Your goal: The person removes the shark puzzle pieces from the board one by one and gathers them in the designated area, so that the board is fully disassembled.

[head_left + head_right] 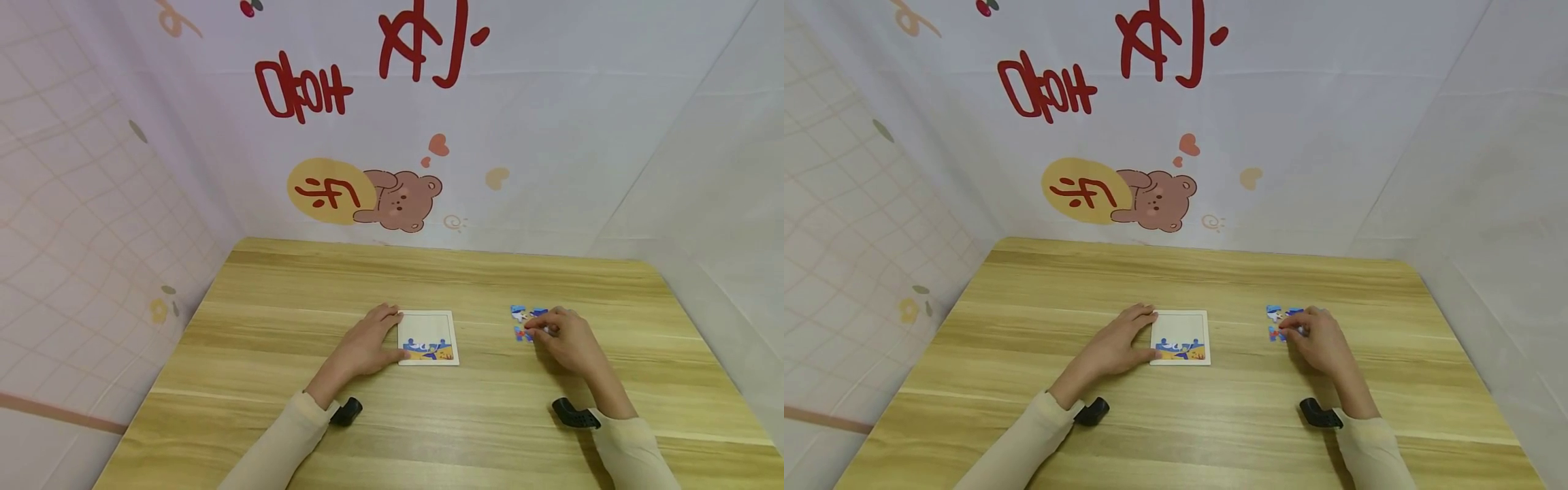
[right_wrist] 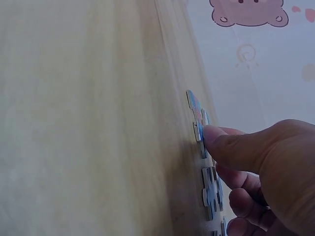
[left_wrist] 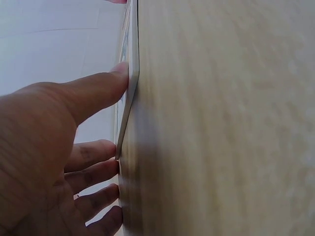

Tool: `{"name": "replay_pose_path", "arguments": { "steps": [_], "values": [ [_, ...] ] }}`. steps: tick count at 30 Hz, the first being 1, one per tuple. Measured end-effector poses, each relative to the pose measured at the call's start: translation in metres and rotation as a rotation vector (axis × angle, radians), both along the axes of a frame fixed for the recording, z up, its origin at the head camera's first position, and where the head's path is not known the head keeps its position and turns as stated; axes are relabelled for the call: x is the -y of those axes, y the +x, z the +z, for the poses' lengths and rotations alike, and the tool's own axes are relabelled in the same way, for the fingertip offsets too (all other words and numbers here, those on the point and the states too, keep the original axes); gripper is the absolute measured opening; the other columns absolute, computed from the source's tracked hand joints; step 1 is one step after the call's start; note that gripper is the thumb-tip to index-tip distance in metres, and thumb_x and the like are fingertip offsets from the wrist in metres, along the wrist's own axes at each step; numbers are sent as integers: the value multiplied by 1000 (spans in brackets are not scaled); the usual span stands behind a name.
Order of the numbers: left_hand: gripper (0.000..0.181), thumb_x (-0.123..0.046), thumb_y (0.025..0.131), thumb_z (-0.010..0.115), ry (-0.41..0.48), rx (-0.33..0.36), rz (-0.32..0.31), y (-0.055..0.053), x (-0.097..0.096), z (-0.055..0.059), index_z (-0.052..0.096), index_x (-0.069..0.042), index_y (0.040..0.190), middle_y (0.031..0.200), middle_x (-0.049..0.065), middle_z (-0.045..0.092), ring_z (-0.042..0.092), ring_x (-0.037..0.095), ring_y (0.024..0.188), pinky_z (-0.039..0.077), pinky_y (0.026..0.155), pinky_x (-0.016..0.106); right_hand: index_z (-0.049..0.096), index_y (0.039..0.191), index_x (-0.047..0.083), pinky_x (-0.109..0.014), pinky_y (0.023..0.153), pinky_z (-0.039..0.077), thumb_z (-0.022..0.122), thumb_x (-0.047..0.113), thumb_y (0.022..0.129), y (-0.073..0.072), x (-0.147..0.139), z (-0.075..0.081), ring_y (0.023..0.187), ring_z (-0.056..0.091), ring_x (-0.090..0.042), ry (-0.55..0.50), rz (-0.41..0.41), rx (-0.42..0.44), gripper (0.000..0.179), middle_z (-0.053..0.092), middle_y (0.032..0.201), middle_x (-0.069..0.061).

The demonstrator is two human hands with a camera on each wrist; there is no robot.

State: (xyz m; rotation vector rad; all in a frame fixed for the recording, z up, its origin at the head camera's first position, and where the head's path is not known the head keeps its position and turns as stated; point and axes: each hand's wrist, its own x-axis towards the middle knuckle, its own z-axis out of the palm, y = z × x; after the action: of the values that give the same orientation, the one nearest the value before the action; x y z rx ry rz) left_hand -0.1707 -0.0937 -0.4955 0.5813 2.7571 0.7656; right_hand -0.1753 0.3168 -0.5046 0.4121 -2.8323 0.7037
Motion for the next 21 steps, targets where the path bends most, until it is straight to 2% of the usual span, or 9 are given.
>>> {"name": "replay_pose_path", "arguments": {
  "steps": [5,12,16,21],
  "values": [
    [82,-47,91,76,-8,10,1,0,-2,-1,44,-10,156,168,2,32,21,25,159,29,126,53,81,95,20,-26,64,36,79,19,91,0,-2,-2,74,45,-14,-13,-4,2,5,63,85,1],
    [81,-46,90,77,-9,-15,0,-1,-4,-1,45,-10,156,167,4,35,25,26,158,31,125,53,80,103,14,-22,60,44,75,20,95,3,2,2,76,53,-9,-116,-24,17,11,69,94,-3],
    [78,-46,90,77,-13,-32,7,-1,-4,-1,48,-12,154,166,4,37,29,27,156,34,123,51,78,107,11,-20,62,49,73,19,96,1,11,6,76,58,-5,-157,-1,25,14,70,96,-3],
    [75,-43,90,78,13,-33,8,0,-3,2,50,-11,152,164,8,38,32,28,155,37,122,50,76,112,7,-20,65,54,73,16,97,-2,26,8,78,63,-7,-207,41,38,18,72,98,-5]
  ]
}}
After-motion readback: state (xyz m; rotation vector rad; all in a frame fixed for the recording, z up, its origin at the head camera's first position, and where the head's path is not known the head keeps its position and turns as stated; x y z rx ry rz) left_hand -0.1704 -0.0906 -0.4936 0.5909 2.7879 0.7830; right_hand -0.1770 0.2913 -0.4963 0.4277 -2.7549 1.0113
